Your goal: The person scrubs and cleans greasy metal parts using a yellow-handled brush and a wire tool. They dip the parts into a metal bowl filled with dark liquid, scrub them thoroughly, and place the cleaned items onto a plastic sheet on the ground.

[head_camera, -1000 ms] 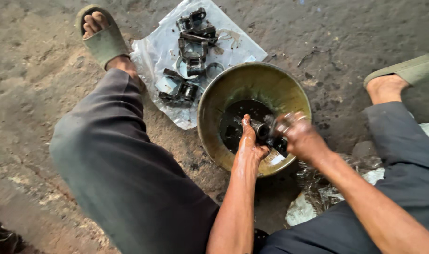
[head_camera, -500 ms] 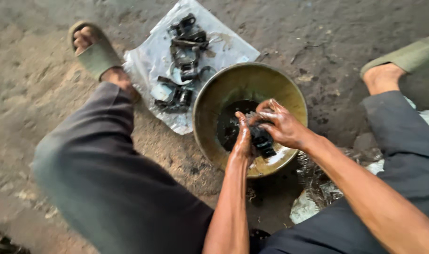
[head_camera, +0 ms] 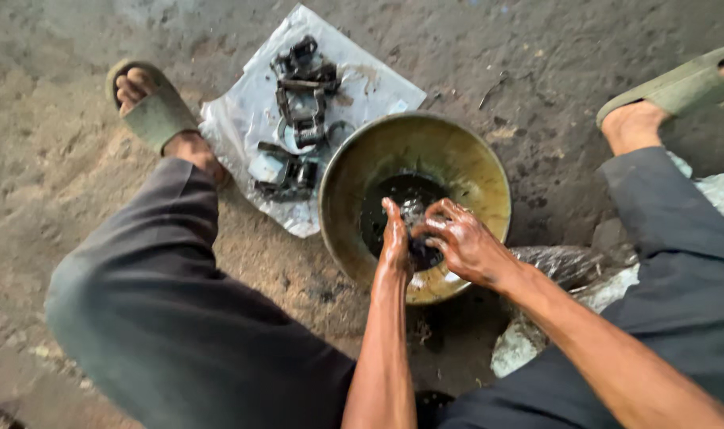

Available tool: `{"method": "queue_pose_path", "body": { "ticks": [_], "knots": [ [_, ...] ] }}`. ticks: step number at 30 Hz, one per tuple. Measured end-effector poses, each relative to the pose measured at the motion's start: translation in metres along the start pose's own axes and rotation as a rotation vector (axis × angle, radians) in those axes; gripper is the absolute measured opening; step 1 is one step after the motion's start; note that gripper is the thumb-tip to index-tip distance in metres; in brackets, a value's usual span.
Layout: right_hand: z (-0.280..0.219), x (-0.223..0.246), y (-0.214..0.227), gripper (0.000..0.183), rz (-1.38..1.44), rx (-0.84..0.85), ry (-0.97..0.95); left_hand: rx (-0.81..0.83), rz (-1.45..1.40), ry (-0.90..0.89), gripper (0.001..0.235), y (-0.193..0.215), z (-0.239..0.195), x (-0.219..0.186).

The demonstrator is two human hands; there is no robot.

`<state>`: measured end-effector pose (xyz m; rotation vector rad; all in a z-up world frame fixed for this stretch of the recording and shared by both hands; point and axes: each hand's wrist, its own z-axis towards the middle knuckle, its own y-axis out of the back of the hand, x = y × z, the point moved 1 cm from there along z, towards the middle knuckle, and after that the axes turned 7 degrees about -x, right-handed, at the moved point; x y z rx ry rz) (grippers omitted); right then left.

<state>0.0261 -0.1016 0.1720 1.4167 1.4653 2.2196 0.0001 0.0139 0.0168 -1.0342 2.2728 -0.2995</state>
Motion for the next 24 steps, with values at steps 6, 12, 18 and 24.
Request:
{"method": "queue_pose_path", "body": {
  "ticks": [6, 12, 18, 24],
  "knots": [
    [0.009, -0.003, 0.000, 0.024, 0.053, -0.102, -0.141, 0.097, -0.137, 0.011, 0.069, -0.005, 0.004, 0.000],
    [-0.020, 0.003, 0.003, 0.024, 0.002, 0.095, -0.040, 0.075, -0.149, 0.007, 0.070, 0.002, -0.005, -0.002],
    [0.013, -0.001, 0.019, 0.030, 0.216, -0.053, -0.070, 0.209, -0.020, -0.227, 0.084, -0.001, -0.025, -0.005],
    [0.052, -0.024, 0.029, 0.023, 0.025, -0.015, 0.031, 0.346, 0.147, -0.271, 0.089, -0.030, -0.074, -0.053]
  ]
}}
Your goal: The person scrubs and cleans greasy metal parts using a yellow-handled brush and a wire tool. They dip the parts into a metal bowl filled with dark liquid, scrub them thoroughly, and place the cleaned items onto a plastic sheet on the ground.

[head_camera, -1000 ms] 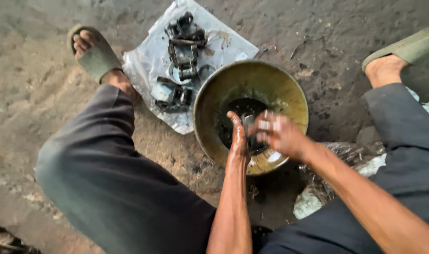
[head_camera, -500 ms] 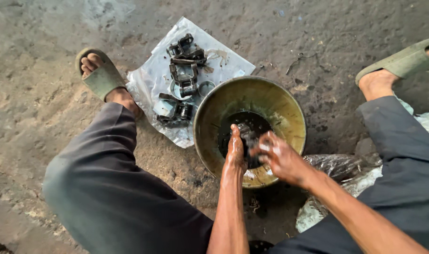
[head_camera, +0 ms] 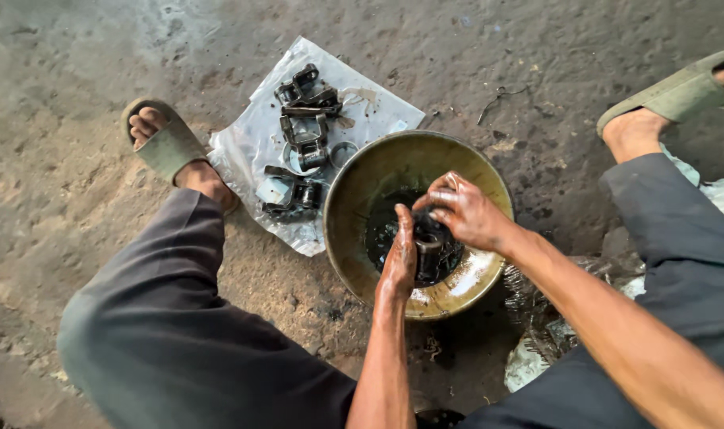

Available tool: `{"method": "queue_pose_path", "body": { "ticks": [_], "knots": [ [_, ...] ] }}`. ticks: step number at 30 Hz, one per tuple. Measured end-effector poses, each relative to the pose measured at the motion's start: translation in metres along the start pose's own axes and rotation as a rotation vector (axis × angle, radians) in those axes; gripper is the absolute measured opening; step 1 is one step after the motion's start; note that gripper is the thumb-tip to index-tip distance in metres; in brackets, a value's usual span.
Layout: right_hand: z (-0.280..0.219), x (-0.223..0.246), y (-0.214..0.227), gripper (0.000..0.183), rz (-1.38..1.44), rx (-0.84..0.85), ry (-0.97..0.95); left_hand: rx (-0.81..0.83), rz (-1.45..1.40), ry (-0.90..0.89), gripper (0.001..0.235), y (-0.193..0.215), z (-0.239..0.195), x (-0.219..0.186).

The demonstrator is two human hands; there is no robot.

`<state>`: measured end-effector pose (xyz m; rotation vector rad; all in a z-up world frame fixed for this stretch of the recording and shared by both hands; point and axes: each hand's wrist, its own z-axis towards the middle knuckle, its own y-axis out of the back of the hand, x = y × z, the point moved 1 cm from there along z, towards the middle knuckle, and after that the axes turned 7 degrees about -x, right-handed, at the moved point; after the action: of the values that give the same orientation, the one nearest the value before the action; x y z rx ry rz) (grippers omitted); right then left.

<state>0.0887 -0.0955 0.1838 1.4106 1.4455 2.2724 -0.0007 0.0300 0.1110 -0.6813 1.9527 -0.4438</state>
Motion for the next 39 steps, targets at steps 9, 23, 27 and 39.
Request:
{"method": "queue_pose_path", "body": {
  "ticks": [9, 23, 27, 39],
  "knots": [
    [0.008, -0.025, -0.010, 0.023, -0.005, 0.064, 0.021, -0.069, 0.160, -0.002, 0.094, -0.004, 0.000, -0.021],
    [-0.019, -0.039, -0.012, 0.028, 0.130, 0.113, -0.210, -0.118, 0.176, 0.033, 0.088, 0.004, -0.003, -0.015],
    [-0.008, -0.054, -0.013, 0.032, 0.028, 0.041, -0.407, -0.168, 0.205, 0.040, 0.088, 0.012, 0.003, 0.005],
    [-0.074, -0.028, -0.057, 0.025, 0.897, -0.481, -0.643, -0.214, -0.150, 0.098, 0.079, 0.010, -0.005, -0.006]
  ]
}}
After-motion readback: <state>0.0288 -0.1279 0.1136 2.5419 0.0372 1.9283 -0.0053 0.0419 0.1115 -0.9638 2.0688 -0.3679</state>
